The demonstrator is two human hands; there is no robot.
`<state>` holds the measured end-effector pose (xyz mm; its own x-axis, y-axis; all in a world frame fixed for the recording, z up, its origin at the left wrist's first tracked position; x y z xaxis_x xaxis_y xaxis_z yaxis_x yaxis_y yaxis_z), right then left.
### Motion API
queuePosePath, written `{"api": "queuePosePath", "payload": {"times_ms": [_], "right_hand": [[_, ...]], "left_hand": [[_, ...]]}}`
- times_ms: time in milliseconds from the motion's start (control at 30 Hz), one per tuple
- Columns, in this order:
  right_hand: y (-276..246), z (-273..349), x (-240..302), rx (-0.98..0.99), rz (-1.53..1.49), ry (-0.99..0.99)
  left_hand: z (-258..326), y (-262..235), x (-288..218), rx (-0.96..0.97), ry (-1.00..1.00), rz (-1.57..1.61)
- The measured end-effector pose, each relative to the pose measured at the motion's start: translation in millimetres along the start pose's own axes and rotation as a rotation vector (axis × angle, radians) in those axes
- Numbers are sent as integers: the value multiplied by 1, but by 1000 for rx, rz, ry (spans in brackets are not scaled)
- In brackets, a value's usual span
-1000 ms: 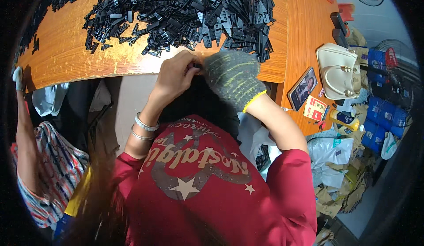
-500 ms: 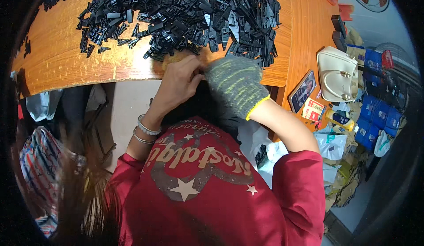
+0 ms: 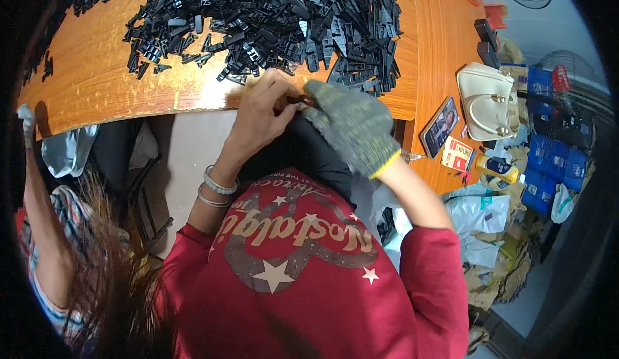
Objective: The recorder is manually assembling two small black plastic components by snapping them together.
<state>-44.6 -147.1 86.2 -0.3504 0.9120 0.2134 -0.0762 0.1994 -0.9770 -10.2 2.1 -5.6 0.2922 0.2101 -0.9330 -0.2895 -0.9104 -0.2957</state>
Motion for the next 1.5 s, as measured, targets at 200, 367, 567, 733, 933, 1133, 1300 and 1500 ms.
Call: {"api": "queuePosePath", "payload": {"times_ms": [200,367,567,733,933,1133,1300,1500], "right_hand": [[-14,33,-8,-48,-922,457],[-4,46,-19,-98,-809,325],[-12,48,-19,-91,-618,256],[-11,66,-22,-117,-683,334],[-48,152,-54,136,-255,642],[-56,178,-69,421,69,535],[-43,159,-65,288,-27,346],[-14,49,-32,-93,-903,415]], "left_hand": [[10,-16,-16,291,-483,1072],[7,4,-24,341,-594,1034],[8,23,-23,371,-686,1017],[3,31,-38,413,-675,797],[-10,47,-19,-92,-149,-139],[-20,56,-12,-111,-16,-578],[-6,37,-15,-140,-96,-429],[19,2,-30,-53,209,-57]]}}
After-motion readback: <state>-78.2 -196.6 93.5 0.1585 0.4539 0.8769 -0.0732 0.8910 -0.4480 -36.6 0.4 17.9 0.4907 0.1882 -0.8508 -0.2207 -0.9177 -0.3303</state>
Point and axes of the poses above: each hand's wrist, its own z-axis away from the middle knuckle, its own y-axis out of the palm, x = y × z, the point moved 2 cm from there along -z, towards the middle knuckle, and after that the axes turned 5 degrees about -y, right-handed, at the moved point
